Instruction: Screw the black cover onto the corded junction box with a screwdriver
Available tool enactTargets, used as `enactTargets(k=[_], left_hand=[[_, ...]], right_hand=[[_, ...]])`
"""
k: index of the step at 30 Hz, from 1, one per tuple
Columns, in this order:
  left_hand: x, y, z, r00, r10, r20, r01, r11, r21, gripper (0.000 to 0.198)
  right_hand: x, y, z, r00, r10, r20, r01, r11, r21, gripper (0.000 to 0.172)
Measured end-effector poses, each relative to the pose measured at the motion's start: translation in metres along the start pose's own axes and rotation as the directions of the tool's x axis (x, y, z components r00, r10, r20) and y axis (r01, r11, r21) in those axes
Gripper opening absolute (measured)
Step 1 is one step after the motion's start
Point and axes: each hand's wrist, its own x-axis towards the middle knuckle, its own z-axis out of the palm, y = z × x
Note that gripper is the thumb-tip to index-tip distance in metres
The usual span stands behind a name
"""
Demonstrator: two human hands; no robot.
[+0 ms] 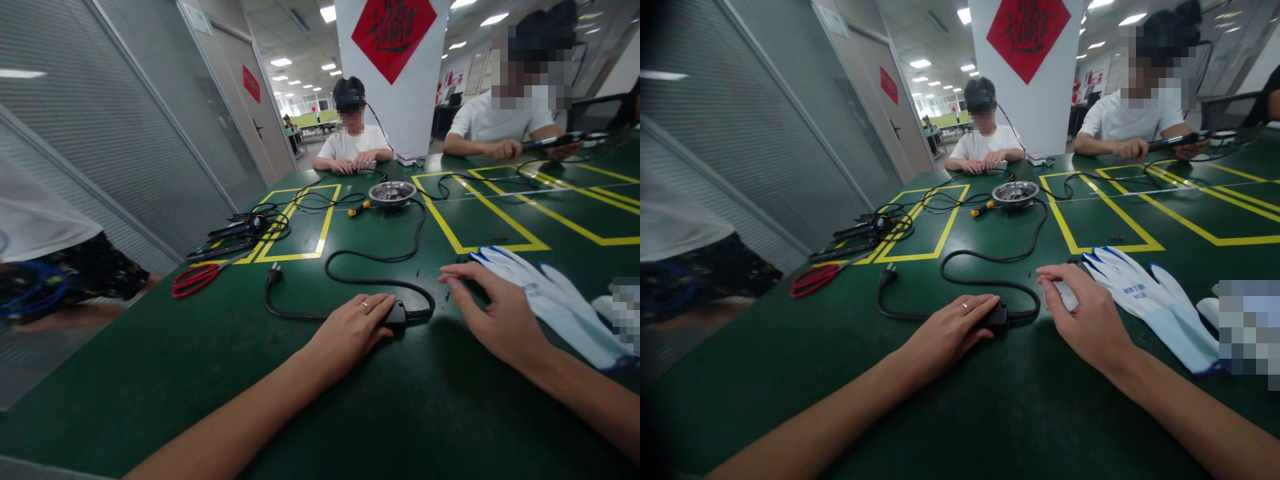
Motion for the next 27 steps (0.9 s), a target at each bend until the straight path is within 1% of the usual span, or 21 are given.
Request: enactTargets(k=[2,5,6,7,8,10,11,12,14,16,18,20,22,23,24,25,26,27], left_hand=[[0.000,-0.001,-0.001,0.998,-0.012,-0.055,0.014,0.999,0.034,0.059],[0.000,0.000,-0.003,0.983,-0.044,-0.179,0.058,0.995,0.076,0.077],[0.000,0.000,-0.003,0.982,-0.042,-0.186,0.058,0.995,0.080,0.080],[0.000,0.000,-0.002,0.986,-0.034,-0.166,0.047,0.996,0.075,0.080],[0.000,-0.001,0.000,0.992,-0.020,-0.123,0.028,0.997,0.065,0.077],[0.001,-0.001,0.004,1.000,0.003,-0.021,-0.002,0.999,0.034,0.067],[0.002,-0.001,0.006,1.000,0.004,0.014,-0.005,1.000,0.020,0.063],[0.002,-0.001,0.008,0.999,-0.003,0.032,0.003,1.000,0.012,0.060],[0.003,0.000,0.011,0.999,-0.023,0.032,0.023,1.000,0.017,0.058],[0.002,0.002,0.011,0.999,-0.037,0.004,0.037,0.999,0.032,0.061],[0.001,0.003,0.008,0.998,-0.041,-0.042,0.043,0.998,0.040,0.067],[-0.001,0.002,0.005,0.997,-0.027,-0.079,0.029,0.999,0.031,0.070],[-0.003,0.000,0.002,0.998,0.018,-0.066,-0.018,1.000,0.005,0.064],[-0.004,-0.001,0.002,0.998,0.044,-0.046,-0.044,0.999,-0.014,0.060],[-0.004,-0.002,0.002,0.998,0.064,-0.024,-0.065,0.997,-0.034,0.055],[-0.005,-0.003,0.002,0.997,0.077,-0.009,-0.078,0.996,-0.053,0.052],[-0.005,-0.004,0.002,0.997,0.082,-0.002,-0.082,0.994,-0.070,0.050],[-0.005,-0.005,0.003,0.997,0.078,-0.005,-0.078,0.993,-0.084,0.049]], right_hand=[[0.002,0.002,-0.002,1.000,-0.001,-0.028,0.000,1.000,-0.030,0.023],[0.010,0.009,-0.007,0.995,-0.013,-0.097,0.001,0.993,-0.121,0.023],[0.012,0.013,-0.010,0.994,-0.016,-0.104,-0.003,0.984,-0.177,0.023],[0.015,0.017,-0.013,0.995,-0.012,-0.099,-0.014,0.968,-0.252,0.024],[0.016,0.023,-0.015,0.997,0.001,-0.082,-0.029,0.939,-0.342,0.026],[0.016,0.036,-0.020,0.999,0.053,-0.007,-0.049,0.856,-0.514,0.034],[0.015,0.044,-0.020,0.995,0.096,0.040,-0.055,0.818,-0.572,0.038],[0.012,0.051,-0.021,0.985,0.147,0.088,-0.065,0.795,-0.603,0.043],[0.005,0.063,-0.018,0.956,0.243,0.163,-0.099,0.792,-0.603,0.045],[0.001,0.072,-0.016,0.937,0.297,0.186,-0.143,0.809,-0.570,0.041],[0.003,0.077,-0.017,0.936,0.299,0.184,-0.163,0.834,-0.527,0.036],[0.011,0.077,-0.024,0.940,0.292,0.174,-0.184,0.868,-0.461,0.037],[0.022,0.071,-0.038,0.936,0.326,0.134,-0.277,0.915,-0.293,0.041],[0.028,0.066,-0.046,0.924,0.368,0.100,-0.355,0.926,-0.130,0.042],[0.033,0.059,-0.054,0.916,0.395,0.067,-0.396,0.918,-0.011,0.042],[0.037,0.051,-0.061,0.913,0.407,0.033,-0.408,0.908,0.096,0.040],[0.039,0.042,-0.067,0.911,0.411,-0.009,-0.396,0.883,0.253,0.033],[0.040,0.033,-0.070,0.912,0.403,-0.074,-0.348,0.857,0.380,0.027]])
